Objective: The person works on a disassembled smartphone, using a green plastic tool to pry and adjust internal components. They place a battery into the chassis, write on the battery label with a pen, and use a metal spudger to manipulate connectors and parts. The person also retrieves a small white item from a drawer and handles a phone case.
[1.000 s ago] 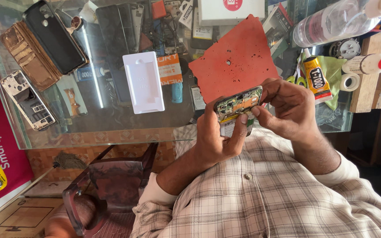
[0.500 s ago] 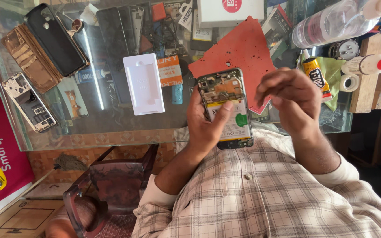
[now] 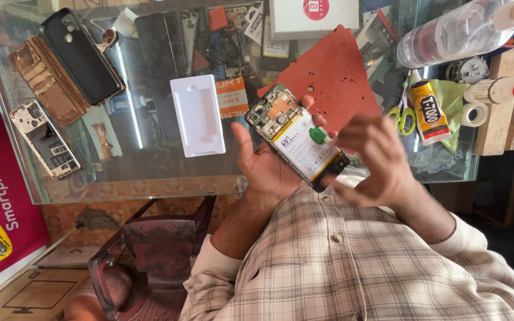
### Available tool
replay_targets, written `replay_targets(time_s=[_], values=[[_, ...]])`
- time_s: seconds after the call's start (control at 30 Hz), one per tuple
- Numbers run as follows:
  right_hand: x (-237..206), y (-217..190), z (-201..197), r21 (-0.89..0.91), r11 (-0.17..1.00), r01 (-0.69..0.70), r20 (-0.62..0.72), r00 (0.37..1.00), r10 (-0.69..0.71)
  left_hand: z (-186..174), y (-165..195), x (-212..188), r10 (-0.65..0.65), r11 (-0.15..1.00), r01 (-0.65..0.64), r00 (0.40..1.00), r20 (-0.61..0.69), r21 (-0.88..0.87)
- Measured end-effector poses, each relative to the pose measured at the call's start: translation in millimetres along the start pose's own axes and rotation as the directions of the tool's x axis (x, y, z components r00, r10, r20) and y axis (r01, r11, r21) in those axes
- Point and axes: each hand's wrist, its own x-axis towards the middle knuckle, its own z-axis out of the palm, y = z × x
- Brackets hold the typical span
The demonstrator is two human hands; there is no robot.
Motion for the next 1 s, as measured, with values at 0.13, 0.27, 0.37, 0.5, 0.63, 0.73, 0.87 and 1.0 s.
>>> replay_targets(time_s=[0.13, 0.27, 0.37, 0.5, 0.63, 0.73, 0.87, 1.0], values=[[10, -19, 9, -0.033, 0.985, 0.167, 0.136, 0.978, -0.161, -4, 0, -3, 0.154, 0.986, -0.149, 0.985, -0.081, 0.072], [4, -15, 12, 0.025, 0.978, 0.208, 0.131, 0.969, -0.209, -18, 4, 1, 0.181, 0.964, -0.199, 0.977, 0.116, 0.175], [-1, -10, 15, 0.138, 0.963, 0.231, 0.07, 0.968, -0.242, -36, 11, 7, 0.18, 0.966, -0.21, 0.964, 0.193, 0.148], [-2, -11, 30, 0.255, 0.945, 0.205, -0.039, 0.979, -0.202, -53, 15, 5, 0.214, 0.956, -0.246, 0.957, 0.197, 0.16], [-1, -13, 33, 0.395, 0.918, 0.03, 0.023, 0.999, -0.043, -57, 21, -2, 0.218, 0.939, -0.236, 0.971, 0.099, 0.249], [-3, -16, 29, 0.628, 0.744, -0.229, 0.129, 0.973, 0.191, -54, 23, -5, 0.194, 0.939, -0.186, 0.981, -0.001, 0.29], [-4, -15, 37, 0.804, 0.277, -0.525, 0.379, 0.813, 0.441, -49, 24, -7, 0.187, 0.915, -0.146, 0.979, -0.076, 0.375], [-6, -8, 47, 0.801, 0.168, -0.575, 0.445, 0.758, 0.477, -45, 27, -10, 0.187, 0.892, -0.122, 0.976, -0.11, 0.435]])
